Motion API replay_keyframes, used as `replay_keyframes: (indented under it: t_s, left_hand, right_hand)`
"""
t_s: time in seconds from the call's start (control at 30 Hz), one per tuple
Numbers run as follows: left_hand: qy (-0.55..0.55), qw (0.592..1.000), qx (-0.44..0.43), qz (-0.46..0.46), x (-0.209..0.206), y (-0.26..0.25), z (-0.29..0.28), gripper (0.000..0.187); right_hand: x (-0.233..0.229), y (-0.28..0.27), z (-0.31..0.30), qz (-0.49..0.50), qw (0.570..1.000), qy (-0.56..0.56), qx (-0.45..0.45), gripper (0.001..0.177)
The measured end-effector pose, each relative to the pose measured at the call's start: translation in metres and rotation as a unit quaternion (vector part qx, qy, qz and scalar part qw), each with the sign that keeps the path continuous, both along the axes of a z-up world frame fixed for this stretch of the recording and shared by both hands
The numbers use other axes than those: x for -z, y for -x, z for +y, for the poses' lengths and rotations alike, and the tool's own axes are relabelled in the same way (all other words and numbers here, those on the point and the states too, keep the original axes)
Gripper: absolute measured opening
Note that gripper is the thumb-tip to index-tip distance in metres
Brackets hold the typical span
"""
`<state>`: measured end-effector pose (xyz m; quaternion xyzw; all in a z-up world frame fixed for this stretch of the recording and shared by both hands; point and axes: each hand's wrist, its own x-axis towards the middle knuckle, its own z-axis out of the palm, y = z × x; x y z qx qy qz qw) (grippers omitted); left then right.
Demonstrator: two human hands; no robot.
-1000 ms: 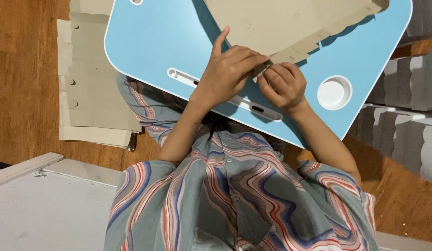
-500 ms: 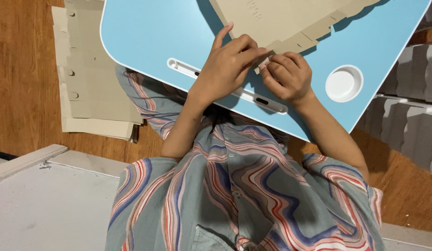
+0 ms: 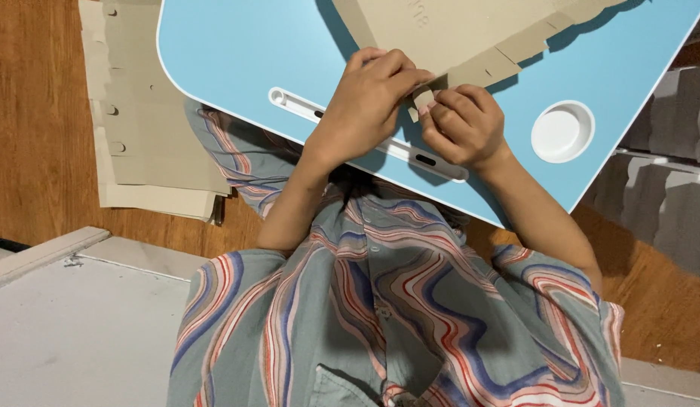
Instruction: The person assembles a cardboard box by hand on a small blue table, folding the tabs and sides together before placing the completed box onto a stack of similar boxes.
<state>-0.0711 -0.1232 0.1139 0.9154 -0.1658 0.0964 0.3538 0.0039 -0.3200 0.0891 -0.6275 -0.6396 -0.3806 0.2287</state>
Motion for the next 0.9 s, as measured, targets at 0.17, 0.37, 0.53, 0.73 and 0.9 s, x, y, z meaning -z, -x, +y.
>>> replay_keyframes:
  t_s: [0.17, 0.37, 0.53, 0.73, 0.9]
  left_hand:
    - [-0.103, 0.994, -0.035, -0.016, -0.002, 0.005, -0.008, 0.033]
    - [-0.043, 0.998, -0.040, 0.009, -0.010, 0.004, -0.006, 0.018]
    - [-0.063, 0.998, -0.011, 0.006, -0.014, 0.007, -0.006, 0.017]
    - [-0.108, 0.993, 0.002, 0.037, -0.033, 0.020, -0.012, 0.052]
    - [-0.123, 0.991, -0.053, 0.002, -0.024, 0.025, -0.021, 0.051]
  right_hand:
    - [-0.002, 0.000, 0.001, -0.003, 1.000, 0.005, -0.010, 0.030]
    - [-0.001, 0.003, 0.001, 0.005, 1.000, 0.006, 0.008, 0.029]
    - [-0.009, 0.007, 0.001, 0.031, 0.999, 0.013, 0.016, 0.029]
    - [-0.027, 0.007, -0.005, 0.073, 0.995, 0.053, 0.036, 0.014]
    - [-0.035, 0.002, -0.008, 0.116, 0.988, 0.069, 0.079, 0.010]
